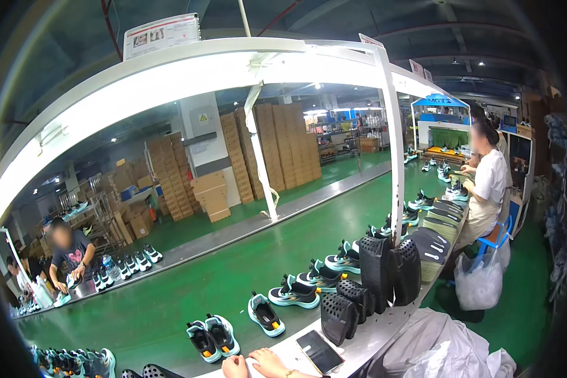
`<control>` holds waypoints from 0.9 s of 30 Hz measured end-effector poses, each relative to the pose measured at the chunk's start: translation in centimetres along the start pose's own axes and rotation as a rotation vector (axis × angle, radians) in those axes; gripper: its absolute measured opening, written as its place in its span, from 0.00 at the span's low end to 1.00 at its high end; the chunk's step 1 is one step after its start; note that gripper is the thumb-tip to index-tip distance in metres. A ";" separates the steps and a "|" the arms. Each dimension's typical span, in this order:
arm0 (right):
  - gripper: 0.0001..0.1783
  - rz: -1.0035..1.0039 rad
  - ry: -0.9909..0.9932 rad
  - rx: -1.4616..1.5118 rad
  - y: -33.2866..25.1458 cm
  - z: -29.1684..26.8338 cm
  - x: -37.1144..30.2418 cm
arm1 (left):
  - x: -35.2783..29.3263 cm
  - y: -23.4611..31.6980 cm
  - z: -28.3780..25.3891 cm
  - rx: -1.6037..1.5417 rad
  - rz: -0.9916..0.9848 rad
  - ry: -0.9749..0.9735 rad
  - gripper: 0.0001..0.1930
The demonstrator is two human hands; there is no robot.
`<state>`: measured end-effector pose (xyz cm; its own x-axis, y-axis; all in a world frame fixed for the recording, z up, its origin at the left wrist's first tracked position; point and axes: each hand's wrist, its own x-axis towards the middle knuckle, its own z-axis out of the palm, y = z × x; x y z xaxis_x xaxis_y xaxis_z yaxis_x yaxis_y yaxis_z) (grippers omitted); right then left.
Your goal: Inspecting and organizing shoe components on an assembly line.
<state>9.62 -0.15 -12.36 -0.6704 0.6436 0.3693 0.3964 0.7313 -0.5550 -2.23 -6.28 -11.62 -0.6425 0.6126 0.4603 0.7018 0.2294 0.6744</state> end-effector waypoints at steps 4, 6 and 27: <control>0.20 0.003 0.005 -0.011 0.6 -1.0 0.0 | 0.2 1.1 0.7 -0.027 -0.010 -0.032 0.12; 0.19 0.039 0.022 -0.020 0.5 -1.3 0.3 | 0.5 1.1 0.8 -0.024 0.010 -0.005 0.13; 0.13 0.105 -0.368 0.970 -10.0 -24.4 -5.4 | 0.4 1.6 -1.6 0.014 0.006 -0.082 0.21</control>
<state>24.64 -5.42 9.37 -0.8762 0.4655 0.1246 -0.1012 0.0751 -0.9920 -1.84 -6.87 -9.47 -0.6115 0.6737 0.4149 0.7101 0.2361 0.6633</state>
